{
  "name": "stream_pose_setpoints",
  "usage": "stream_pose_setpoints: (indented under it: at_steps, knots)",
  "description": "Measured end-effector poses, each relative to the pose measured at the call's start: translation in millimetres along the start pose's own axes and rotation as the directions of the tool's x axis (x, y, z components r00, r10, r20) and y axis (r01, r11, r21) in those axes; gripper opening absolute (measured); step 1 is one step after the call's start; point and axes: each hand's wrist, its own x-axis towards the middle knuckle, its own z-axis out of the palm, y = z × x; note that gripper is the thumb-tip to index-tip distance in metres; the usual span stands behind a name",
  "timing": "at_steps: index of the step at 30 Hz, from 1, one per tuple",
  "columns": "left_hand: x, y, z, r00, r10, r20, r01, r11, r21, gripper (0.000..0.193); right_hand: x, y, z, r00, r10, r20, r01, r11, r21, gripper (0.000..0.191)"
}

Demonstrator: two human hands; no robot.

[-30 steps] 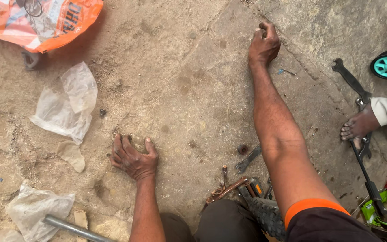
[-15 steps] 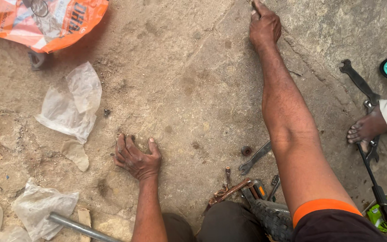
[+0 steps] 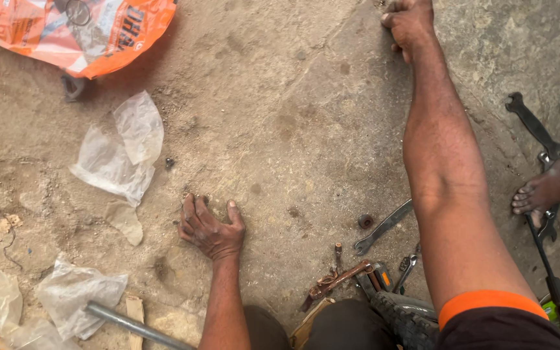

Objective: The person sits on a cardboard sheet on the floor and repairs a bicycle chain. They use pliers and a wrench to manipulate the chain links and connect the chain to the bicycle's rear wheel and crankset.

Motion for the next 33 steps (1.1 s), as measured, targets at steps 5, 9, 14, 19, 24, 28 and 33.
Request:
stream_pose_setpoints:
  at_steps: [5,9,14,19,24,28,33]
  knots:
    - [1.9,2.7,-4.3,0.999,0.036,-0.015,-0.036,0.999,0.005,0.071,-2.1,3.1,2.1,0.994,0.106,0.026,-0.108,0.987,0.12,0.023]
    - [3.3,3.5,-5.1,1.0,-0.002,0.021,0.002,1.0,-0.025,0.072,-10.1,22.2,6.1,0.997,0.074,-0.033,-0.06,0.946,0.318,0.029]
    - [0.3,0.4,-4.2,0.999,0.037,0.007,-0.037,0.999,0.007,0.074,-15.0,49.2,13.9,0.973,-0.126,-0.195,0.206,0.858,0.471,0.042]
    - [0.2,0.8,-4.4,1.0,-0.004,0.019,0.005,0.999,-0.043,0.071,-2.2,38.6,28.2,0.795,-0.434,-0.423,0.499,0.865,0.05,0.037]
    - [1.8,1.1,-4.7,1.0,0.015,0.026,-0.015,1.0,-0.006,0.071,-2.4,21.9,38.1,0.808,-0.329,-0.489,0.378,0.926,0.002,0.019]
    - [1.4,1.9,-4.6,1.0,0.017,0.01,-0.017,1.0,0.005,0.071,-7.4,17.8,34.7,0.858,-0.311,-0.408,0.296,0.95,-0.103,0.018]
    - [1.5,4.1,-5.7,1.0,0.014,-0.009,-0.014,1.0,-0.018,0.07,-1.0,21.5,31.5,0.783,-0.464,-0.415,0.407,0.886,-0.223,0.012]
